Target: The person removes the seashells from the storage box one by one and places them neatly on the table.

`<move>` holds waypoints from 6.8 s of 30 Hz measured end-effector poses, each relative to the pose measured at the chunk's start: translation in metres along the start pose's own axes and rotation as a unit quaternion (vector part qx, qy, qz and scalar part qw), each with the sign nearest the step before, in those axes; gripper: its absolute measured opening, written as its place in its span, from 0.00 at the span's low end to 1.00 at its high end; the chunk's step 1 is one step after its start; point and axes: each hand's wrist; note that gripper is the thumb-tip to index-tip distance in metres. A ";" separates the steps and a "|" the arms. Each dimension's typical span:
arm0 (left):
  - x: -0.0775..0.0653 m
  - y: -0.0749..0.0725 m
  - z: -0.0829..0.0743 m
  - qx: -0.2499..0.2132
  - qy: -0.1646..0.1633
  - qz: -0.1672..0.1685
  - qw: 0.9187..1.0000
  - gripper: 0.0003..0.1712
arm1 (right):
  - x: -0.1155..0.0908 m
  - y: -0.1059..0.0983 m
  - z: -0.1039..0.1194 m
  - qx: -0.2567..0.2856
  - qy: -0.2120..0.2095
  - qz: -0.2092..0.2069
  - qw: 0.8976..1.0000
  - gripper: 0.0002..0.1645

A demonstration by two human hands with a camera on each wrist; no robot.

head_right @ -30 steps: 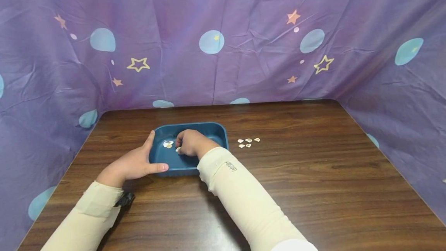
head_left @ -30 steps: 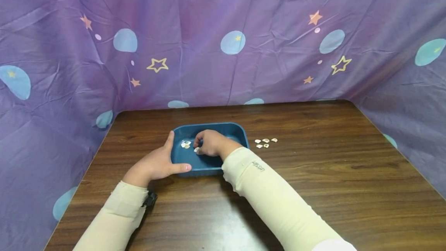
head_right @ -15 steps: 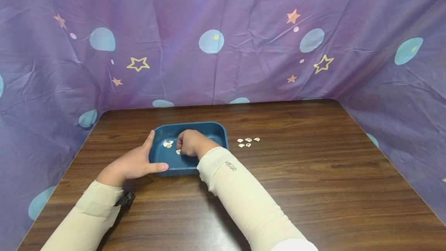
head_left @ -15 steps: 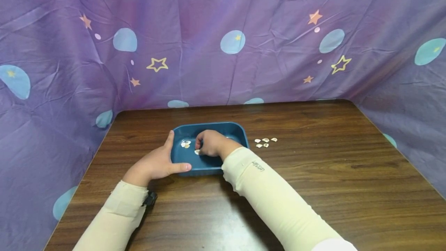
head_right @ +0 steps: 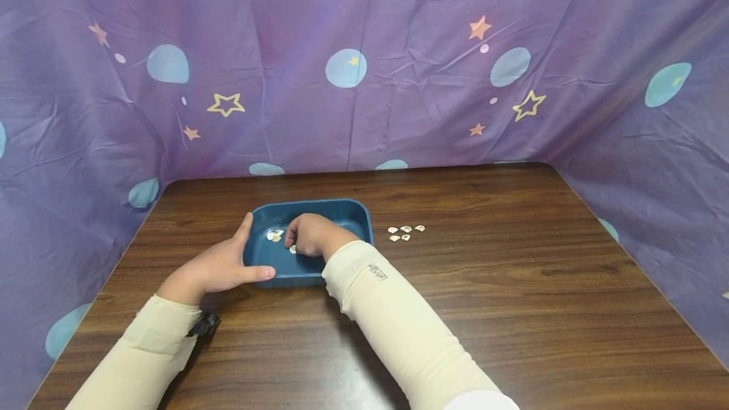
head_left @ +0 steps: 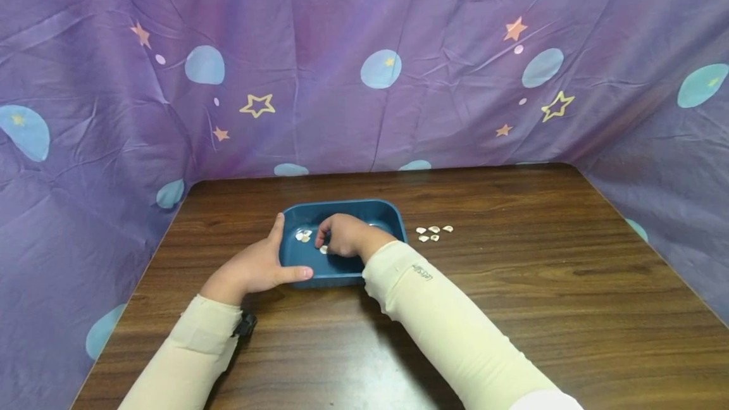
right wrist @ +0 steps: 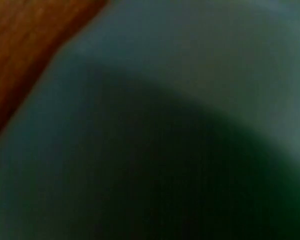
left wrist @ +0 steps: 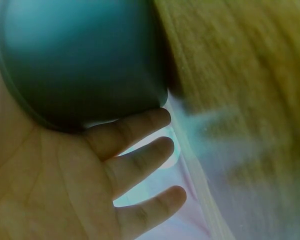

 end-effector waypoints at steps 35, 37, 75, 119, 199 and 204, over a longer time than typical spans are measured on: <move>0.001 0.001 0.001 0.001 -0.002 0.003 1.000 0.80 | 0.002 0.001 -0.003 -0.001 -0.003 -0.001 1.000 0.08; 0.001 0.000 0.001 -0.001 -0.004 0.002 1.000 0.80 | 0.002 0.001 -0.003 0.003 -0.002 -0.001 1.000 0.08; 0.001 0.003 0.002 -0.019 -0.010 -0.009 1.000 0.81 | -0.053 -0.070 -0.018 0.141 -0.081 -0.087 0.983 0.06; 0.002 0.004 0.003 -0.008 0.009 -0.018 1.000 0.81 | -0.124 -0.098 -0.171 -0.009 0.024 -0.113 0.993 0.08; 0.001 0.001 0.002 -0.013 0.009 0.012 1.000 0.80 | -0.002 0.006 0.014 0.054 -0.047 -0.036 0.997 0.11; -0.001 0.001 0.001 -0.011 0.006 0.013 1.000 0.79 | 0.000 0.008 0.012 0.040 -0.008 0.003 0.999 0.21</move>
Point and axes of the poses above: each hand's wrist, its own x-axis towards the middle knuckle, its own y-axis out of the palm, z = x × y, and after that the axes turned 7 degrees about x, right-handed
